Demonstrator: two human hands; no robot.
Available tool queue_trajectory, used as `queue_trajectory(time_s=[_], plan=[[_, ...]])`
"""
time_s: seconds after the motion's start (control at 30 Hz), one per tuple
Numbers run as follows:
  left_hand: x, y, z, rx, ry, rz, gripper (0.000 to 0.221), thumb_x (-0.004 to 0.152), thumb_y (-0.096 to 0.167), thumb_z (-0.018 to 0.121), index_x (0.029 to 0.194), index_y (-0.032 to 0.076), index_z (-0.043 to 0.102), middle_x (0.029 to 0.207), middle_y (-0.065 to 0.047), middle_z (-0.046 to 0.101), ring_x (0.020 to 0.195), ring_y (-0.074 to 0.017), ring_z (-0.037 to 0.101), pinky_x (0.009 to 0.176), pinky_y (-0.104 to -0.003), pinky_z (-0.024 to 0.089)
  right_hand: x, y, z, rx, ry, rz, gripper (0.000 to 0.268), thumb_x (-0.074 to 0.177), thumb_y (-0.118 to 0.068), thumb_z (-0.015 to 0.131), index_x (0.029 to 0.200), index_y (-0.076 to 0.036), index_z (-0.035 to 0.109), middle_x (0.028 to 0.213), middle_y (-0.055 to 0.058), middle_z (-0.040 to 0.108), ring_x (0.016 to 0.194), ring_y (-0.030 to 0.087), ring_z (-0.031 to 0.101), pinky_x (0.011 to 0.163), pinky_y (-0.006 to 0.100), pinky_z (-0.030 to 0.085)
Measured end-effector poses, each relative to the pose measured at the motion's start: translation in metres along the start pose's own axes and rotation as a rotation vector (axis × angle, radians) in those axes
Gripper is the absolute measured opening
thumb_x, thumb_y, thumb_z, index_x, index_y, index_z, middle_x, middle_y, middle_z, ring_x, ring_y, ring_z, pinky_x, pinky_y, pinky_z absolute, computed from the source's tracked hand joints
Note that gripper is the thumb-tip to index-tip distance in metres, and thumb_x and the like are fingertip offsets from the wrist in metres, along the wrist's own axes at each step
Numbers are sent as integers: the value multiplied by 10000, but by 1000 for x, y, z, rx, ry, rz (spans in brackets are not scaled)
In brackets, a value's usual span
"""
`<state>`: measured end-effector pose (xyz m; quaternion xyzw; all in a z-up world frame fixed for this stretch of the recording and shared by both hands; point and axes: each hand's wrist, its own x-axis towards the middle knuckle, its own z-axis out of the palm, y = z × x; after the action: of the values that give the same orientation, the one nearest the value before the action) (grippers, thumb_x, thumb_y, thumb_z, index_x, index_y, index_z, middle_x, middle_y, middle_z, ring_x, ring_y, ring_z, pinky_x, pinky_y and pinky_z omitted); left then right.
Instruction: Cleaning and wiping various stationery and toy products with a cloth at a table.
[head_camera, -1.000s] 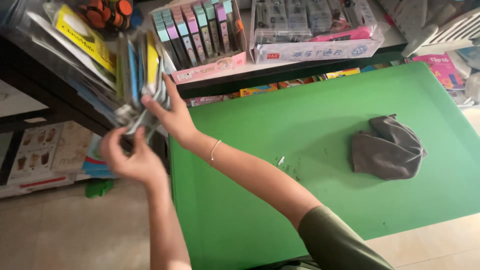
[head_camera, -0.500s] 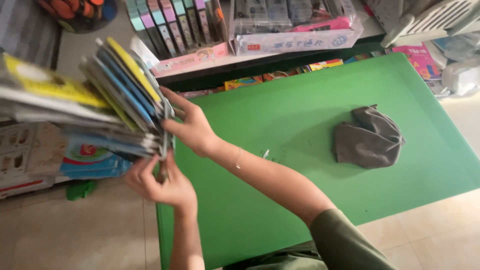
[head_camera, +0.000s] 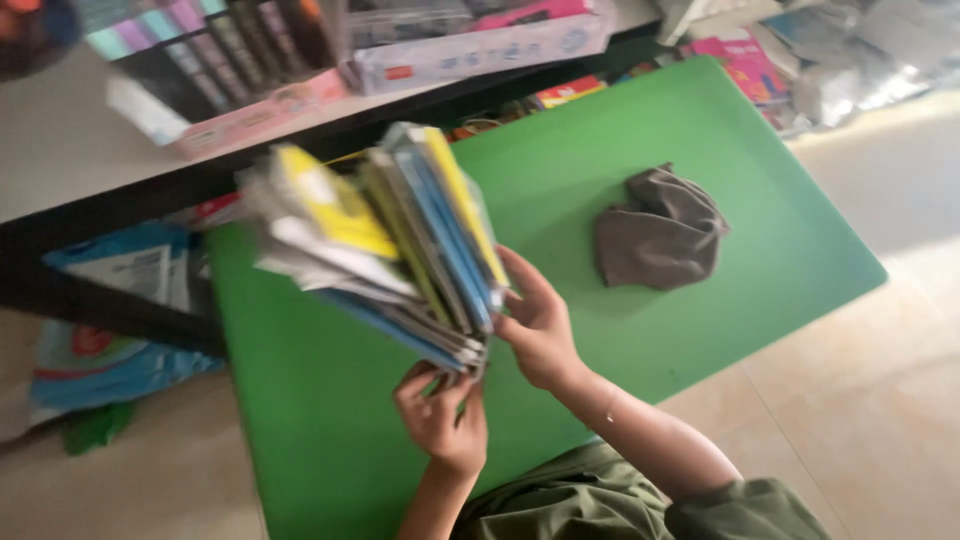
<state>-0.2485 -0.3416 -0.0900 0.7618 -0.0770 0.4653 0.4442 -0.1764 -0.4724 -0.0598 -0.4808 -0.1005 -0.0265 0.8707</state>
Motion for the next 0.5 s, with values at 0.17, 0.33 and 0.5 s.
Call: queue_trajectory(time_s=[0.17,0.33,0.5], plan=[[-23,-9,47,-218,-236,7,237,844,-5,824,903,44,599,1133,-133,548,1137,-303,621,847,-320,617,-25,-14,-53,-89,275,-34,810,796,67,697,1530,21,358,1560,183,423,1299,324,560,1015,414,564],[-14,-37,73,-355,-584,-67,222,904,28,790,863,38,572,1096,-117,584,1061,-243,674,813,-299,621,-27,-9,-77,-120,513,-8,742,822,118,634,1502,16,357,1508,202,460,1255,326,598,892,351,589],[19,-70,86,-373,-753,-24,176,782,54,830,876,66,682,978,-116,567,913,-280,644,706,-400,543,-16,18,-104,-209,440,-29,791,812,142,614,1530,-16,322,1547,150,445,1387,230,521,1082,305,521]])
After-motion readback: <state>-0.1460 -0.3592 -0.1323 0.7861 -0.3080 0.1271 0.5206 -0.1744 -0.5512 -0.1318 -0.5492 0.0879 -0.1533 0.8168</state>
